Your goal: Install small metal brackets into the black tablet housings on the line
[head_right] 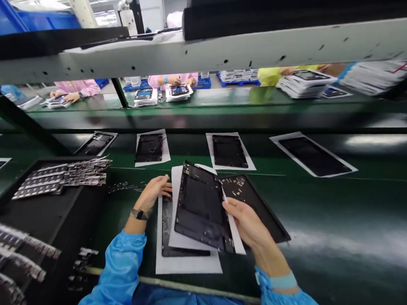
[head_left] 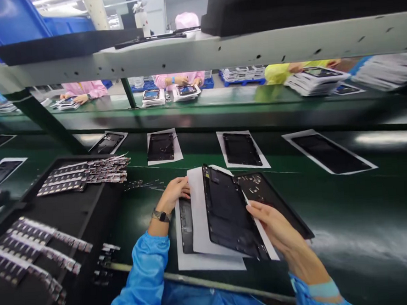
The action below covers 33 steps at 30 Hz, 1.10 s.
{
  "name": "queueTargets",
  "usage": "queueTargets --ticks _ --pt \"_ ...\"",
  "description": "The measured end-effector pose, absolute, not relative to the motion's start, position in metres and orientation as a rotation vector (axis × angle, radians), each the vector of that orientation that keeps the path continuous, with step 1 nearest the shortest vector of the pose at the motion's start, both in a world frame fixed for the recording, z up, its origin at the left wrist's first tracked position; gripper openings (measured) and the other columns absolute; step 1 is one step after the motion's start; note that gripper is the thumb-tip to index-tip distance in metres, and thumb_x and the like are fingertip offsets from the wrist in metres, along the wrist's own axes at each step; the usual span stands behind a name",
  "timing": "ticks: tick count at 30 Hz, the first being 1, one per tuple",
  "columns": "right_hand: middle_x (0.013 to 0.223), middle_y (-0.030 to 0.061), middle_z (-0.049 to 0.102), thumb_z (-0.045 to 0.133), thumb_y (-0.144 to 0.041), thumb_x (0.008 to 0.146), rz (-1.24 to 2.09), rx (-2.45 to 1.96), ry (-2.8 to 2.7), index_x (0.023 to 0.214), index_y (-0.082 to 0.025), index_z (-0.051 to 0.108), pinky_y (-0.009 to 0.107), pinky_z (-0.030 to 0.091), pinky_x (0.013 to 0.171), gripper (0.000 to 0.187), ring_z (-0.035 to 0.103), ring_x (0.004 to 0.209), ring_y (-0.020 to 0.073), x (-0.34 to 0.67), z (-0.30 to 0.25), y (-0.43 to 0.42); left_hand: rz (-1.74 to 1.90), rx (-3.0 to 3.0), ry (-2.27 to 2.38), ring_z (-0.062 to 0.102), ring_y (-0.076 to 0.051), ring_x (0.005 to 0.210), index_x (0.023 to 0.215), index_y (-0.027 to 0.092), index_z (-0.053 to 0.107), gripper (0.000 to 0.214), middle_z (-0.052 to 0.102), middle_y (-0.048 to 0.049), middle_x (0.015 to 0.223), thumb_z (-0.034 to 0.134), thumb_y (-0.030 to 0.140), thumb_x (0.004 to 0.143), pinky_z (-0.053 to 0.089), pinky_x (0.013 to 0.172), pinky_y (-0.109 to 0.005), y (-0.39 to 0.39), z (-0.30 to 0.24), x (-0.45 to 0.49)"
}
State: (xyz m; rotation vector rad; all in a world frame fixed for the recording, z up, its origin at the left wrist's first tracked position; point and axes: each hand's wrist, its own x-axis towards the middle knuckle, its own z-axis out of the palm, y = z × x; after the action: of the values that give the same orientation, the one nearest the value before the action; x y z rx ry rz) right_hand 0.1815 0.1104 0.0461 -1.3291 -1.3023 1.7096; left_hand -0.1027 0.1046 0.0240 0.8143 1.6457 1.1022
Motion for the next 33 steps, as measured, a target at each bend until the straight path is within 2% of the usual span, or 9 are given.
queueTargets --ticks 4,8,11,14,18,23,26,29,33 --pt "0.073 0.0039 0.071 0.079 -0.055 0.065 1.704 -1.347 -1.424 0.081 -0.021 0.066 0.03 0.053 0.066 0.04 0.067 0.071 0.0214 0.197 0.029 0.073 1.17 0.737 1.566 0.057 -0.01 0.047 0.091 0.011 0.063 0.017 0.061 0.0002 0.058 0.071 0.019 0.077 0.044 0.045 -0.019 0.064 0.016 -0.086" --pt "0.067 0.004 0.068 0.061 -0.051 0.08 1.391 -1.39 -1.827 0.083 -0.019 0.064 0.029 0.048 0.062 0.033 0.064 0.064 0.0211 0.189 0.011 0.068 1.203 0.722 1.655 0.051 -0.009 0.04 0.086 0.011 0.063 0.021 0.054 0.0056 0.048 0.066 0.003 0.067 0.033 0.039 -0.018 0.051 0.011 -0.088" --pt "0.062 0.0036 0.065 0.046 -0.034 0.09 0.988 -1.549 -2.15 0.087 -0.018 0.062 0.029 0.044 0.063 0.023 0.065 0.064 0.0228 0.179 0.006 0.068 1.193 0.781 1.697 0.052 -0.008 0.041 0.085 0.013 0.063 0.024 0.056 0.0065 0.048 0.061 -0.002 0.065 0.036 0.043 -0.018 0.051 0.009 -0.089" --pt "0.072 0.0082 0.07 0.043 -0.023 0.093 0.756 -1.718 -2.31 0.102 -0.016 0.062 0.03 0.042 0.066 0.023 0.069 0.073 0.0265 0.177 0.006 0.067 1.166 0.854 1.717 0.053 -0.008 0.042 0.083 0.014 0.062 0.023 0.058 0.0063 0.05 0.06 -0.003 0.066 0.04 0.048 -0.019 0.052 0.01 -0.085" --pt "0.072 0.0079 0.071 0.045 -0.031 0.092 0.768 -1.734 -2.352 0.122 -0.014 0.055 0.032 0.043 0.066 0.036 0.07 0.077 0.0302 0.188 0.003 0.063 1.138 0.902 1.767 0.054 -0.009 0.045 0.085 0.015 0.063 0.024 0.06 0.0057 0.053 0.063 -0.001 0.067 0.044 0.052 -0.02 0.047 0.013 -0.078" --pt "0.06 0.0012 0.066 0.043 -0.049 0.081 0.905 -1.598 -2.303 0.121 -0.019 0.053 0.036 0.046 0.061 0.051 0.067 0.062 0.0306 0.198 -0.009 0.069 1.18 0.911 1.926 0.06 -0.012 0.057 0.09 0.017 0.067 0.029 0.068 0.0015 0.066 0.066 0.0 0.067 0.049 0.063 -0.023 0.017 0.03 -0.071" --pt "0.059 0.0013 0.064 0.045 -0.057 0.075 0.951 -1.534 -2.277 0.112 -0.025 0.056 0.038 0.047 0.058 0.05 0.065 0.056 0.0298 0.206 -0.002 0.077 1.227 1.037 1.921 0.063 -0.014 0.067 0.092 0.02 0.071 0.021 0.073 -0.002 0.081 0.067 0.01 0.074 0.049 0.068 -0.025 -0.029 0.075 -0.07" --pt "0.059 0.0018 0.064 0.051 -0.061 0.071 1.068 -1.417 -2.291 0.097 -0.031 0.063 0.038 0.049 0.061 0.041 0.065 0.057 0.0279 0.216 0.026 0.087 1.146 1.352 1.846 0.066 -0.018 0.073 0.087 0.023 0.075 0.012 0.075 -0.0032 0.081 0.066 0.028 0.082 0.052 0.068 -0.027 -0.085 0.152 -0.079" --pt "0.064 0.0032 0.067 0.053 -0.062 0.072 1.114 -1.273 -2.339 0.09 -0.032 0.069 0.036 0.051 0.067 0.039 0.066 0.064 0.0273 0.222 0.084 0.096 1.631 1.439 2.187 0.064 -0.016 0.062 0.083 0.023 0.072 0.014 0.071 -0.0011 0.07 0.065 0.034 0.082 0.053 0.06 -0.027 -0.1 0.262 -0.114"
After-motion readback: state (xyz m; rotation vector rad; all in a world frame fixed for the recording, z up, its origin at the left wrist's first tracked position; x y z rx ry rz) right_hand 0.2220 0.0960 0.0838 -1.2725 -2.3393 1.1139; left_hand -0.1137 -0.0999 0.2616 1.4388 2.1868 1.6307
